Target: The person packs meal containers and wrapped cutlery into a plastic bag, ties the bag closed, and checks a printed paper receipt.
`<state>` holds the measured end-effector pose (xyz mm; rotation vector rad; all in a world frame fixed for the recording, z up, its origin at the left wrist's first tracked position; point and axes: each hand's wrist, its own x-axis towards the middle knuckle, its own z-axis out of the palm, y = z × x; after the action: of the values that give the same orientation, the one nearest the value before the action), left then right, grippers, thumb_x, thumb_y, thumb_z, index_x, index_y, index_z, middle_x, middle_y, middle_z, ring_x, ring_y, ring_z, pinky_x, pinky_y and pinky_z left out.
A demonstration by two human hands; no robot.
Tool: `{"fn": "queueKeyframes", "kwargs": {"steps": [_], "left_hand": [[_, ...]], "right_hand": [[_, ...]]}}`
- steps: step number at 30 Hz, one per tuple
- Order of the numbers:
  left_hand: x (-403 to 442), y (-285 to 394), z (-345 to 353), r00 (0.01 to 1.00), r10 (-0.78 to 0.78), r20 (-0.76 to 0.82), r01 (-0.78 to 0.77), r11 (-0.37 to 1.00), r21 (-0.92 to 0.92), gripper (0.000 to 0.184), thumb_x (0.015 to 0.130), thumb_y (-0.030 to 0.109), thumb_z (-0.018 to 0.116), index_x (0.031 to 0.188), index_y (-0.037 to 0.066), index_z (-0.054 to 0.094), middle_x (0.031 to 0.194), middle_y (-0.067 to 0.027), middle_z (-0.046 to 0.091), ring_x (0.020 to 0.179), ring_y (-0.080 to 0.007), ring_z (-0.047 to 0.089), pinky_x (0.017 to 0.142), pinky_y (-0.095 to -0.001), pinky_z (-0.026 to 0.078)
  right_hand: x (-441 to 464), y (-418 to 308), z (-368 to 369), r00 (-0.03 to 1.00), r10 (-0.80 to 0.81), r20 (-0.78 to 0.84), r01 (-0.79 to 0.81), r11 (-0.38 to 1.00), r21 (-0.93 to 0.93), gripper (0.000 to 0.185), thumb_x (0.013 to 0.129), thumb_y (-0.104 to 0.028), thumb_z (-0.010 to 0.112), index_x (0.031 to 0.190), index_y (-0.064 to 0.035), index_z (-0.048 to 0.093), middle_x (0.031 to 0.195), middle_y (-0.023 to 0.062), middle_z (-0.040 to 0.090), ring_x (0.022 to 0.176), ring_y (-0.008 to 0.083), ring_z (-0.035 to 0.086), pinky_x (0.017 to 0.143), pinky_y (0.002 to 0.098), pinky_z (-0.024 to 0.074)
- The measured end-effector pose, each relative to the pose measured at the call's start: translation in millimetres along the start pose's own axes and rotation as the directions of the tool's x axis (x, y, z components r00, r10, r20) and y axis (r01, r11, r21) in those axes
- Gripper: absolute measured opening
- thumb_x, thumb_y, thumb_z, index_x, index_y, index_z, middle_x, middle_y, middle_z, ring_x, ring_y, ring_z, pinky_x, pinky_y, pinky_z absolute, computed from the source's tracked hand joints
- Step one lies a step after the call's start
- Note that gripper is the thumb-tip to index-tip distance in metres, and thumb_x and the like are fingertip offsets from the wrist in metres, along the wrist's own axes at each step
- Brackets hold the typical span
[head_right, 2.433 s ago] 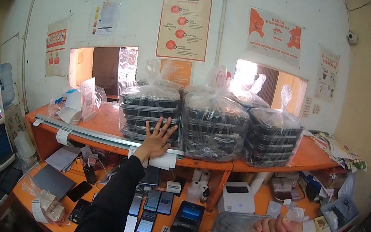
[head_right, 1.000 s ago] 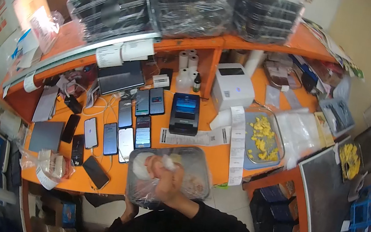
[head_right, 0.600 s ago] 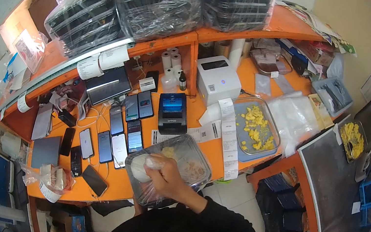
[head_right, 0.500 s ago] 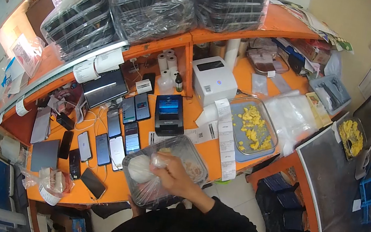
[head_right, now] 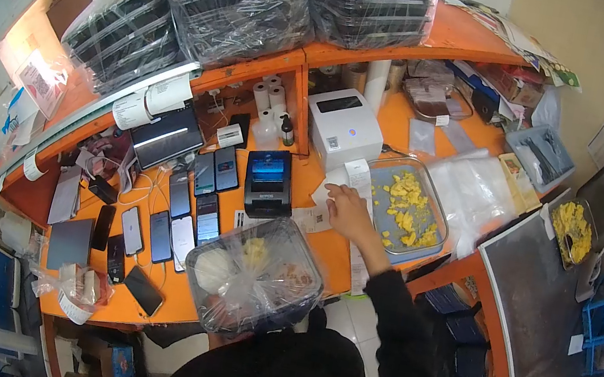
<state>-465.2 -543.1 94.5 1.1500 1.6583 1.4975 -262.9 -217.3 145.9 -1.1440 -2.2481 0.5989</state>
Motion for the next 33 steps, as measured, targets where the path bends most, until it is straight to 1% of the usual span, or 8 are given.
{"fn": "queueKeyframes", "kwargs": {"steps": [4,9,12,18,22,24,28,33], "left_hand": [[-1.3,4.6,1.6,1.0,0.023,-0.002,-0.023,0.999,0.026,0.049,0.095,0.041,0.043,0.129,0.005,0.048,0.117,-0.0117,0.059,0.105,-0.0256,0.059,0.089,-0.0407,0.048],[-0.3,11.5,8.1,0.999,0.051,-0.017,-0.049,0.996,0.077,0.048,0.094,0.04,0.046,0.127,0.005,0.05,0.115,-0.0118,0.06,0.103,-0.0259,0.06,0.088,-0.0408,0.049],[2.5,14.6,13.3,0.998,0.063,-0.029,-0.06,0.993,0.098,0.047,0.093,0.039,0.048,0.126,0.005,0.051,0.114,-0.0118,0.061,0.102,-0.026,0.06,0.087,-0.0409,0.05],[11.0,21.9,27.1,0.992,0.118,-0.041,-0.11,0.982,0.156,0.046,0.092,0.038,0.052,0.124,0.005,0.053,0.112,-0.0119,0.062,0.099,-0.0263,0.062,0.085,-0.0411,0.051],[18.2,27.6,38.9,0.975,0.215,-0.057,-0.192,0.945,0.265,0.045,0.091,0.037,0.055,0.123,0.005,0.054,0.11,-0.0119,0.063,0.097,-0.0264,0.063,0.083,-0.0412,0.052],[23.7,23.3,41.1,0.946,0.319,-0.064,-0.273,0.885,0.377,0.047,0.083,0.032,0.067,0.118,0.003,0.057,0.107,-0.0127,0.064,0.091,-0.0271,0.064,0.081,-0.0416,0.052],[34.7,14.1,46.3,0.9,0.427,-0.089,-0.333,0.804,0.493,0.057,0.071,0.03,0.079,0.115,0.0,0.059,0.107,-0.0138,0.063,0.098,-0.0282,0.061,0.085,-0.0429,0.048],[38.7,-14.5,57.6,0.932,0.336,-0.134,-0.265,0.888,0.377,0.104,0.055,0.019,0.091,0.138,0.0,0.032,0.134,-0.0173,0.039,0.127,-0.0337,0.039,0.106,-0.0444,0.032]], "right_hand": [[47.5,56.8,49.3,0.927,-0.015,0.376,0.199,0.867,-0.457,0.04,0.087,-0.03,0.062,0.122,-0.0096,0.059,0.112,0.0121,0.064,0.11,0.0287,0.056,0.096,0.0554,0.0335],[84.5,48.7,48.7,0.752,0.149,0.642,0.303,0.787,-0.538,0.033,0.08,-0.033,0.068,0.104,-0.0104,0.069,0.1,0.0117,0.068,0.102,0.0313,0.062,0.093,0.0547,0.0371],[108.1,34.1,33.6,0.794,0.023,0.607,0.32,0.834,-0.45,0.027,0.078,-0.031,0.069,0.093,-0.0086,0.071,0.09,0.013,0.069,0.093,0.0332,0.065,0.086,0.0481,0.0456],[149.4,-15.9,3.0,0.77,0.167,0.616,0.28,0.779,-0.561,0.027,0.074,-0.016,0.062,0.095,-0.001,0.07,0.101,0.0172,0.069,0.096,0.0318,0.067,0.08,0.0403,0.0528],[174.1,-28.3,-17.0,0.772,0.222,0.596,0.212,0.793,-0.571,0.031,0.07,-0.018,0.064,0.095,-0.0012,0.07,0.101,0.0193,0.068,0.095,0.0352,0.066,0.08,0.0425,0.0523],[184.0,-41.3,-34.7,0.786,0.213,0.581,0.227,0.774,-0.591,0.033,0.069,-0.017,0.063,0.097,-0.0012,0.07,0.1,0.02,0.068,0.095,0.0354,0.065,0.079,0.0426,0.0525],[188.6,-67.2,-71.9,0.829,0.19,0.525,0.249,0.716,-0.652,0.031,0.069,-0.014,0.062,0.096,-0.0013,0.07,0.099,0.0204,0.068,0.095,0.035,0.066,0.079,0.0421,0.0526],[169.5,-97.3,-130.4,0.928,0.14,0.344,0.172,0.661,-0.731,0.025,0.072,-0.009,0.06,0.094,-0.001,0.071,0.099,0.0181,0.069,0.097,0.0327,0.066,0.079,0.0417,0.0531]]}}
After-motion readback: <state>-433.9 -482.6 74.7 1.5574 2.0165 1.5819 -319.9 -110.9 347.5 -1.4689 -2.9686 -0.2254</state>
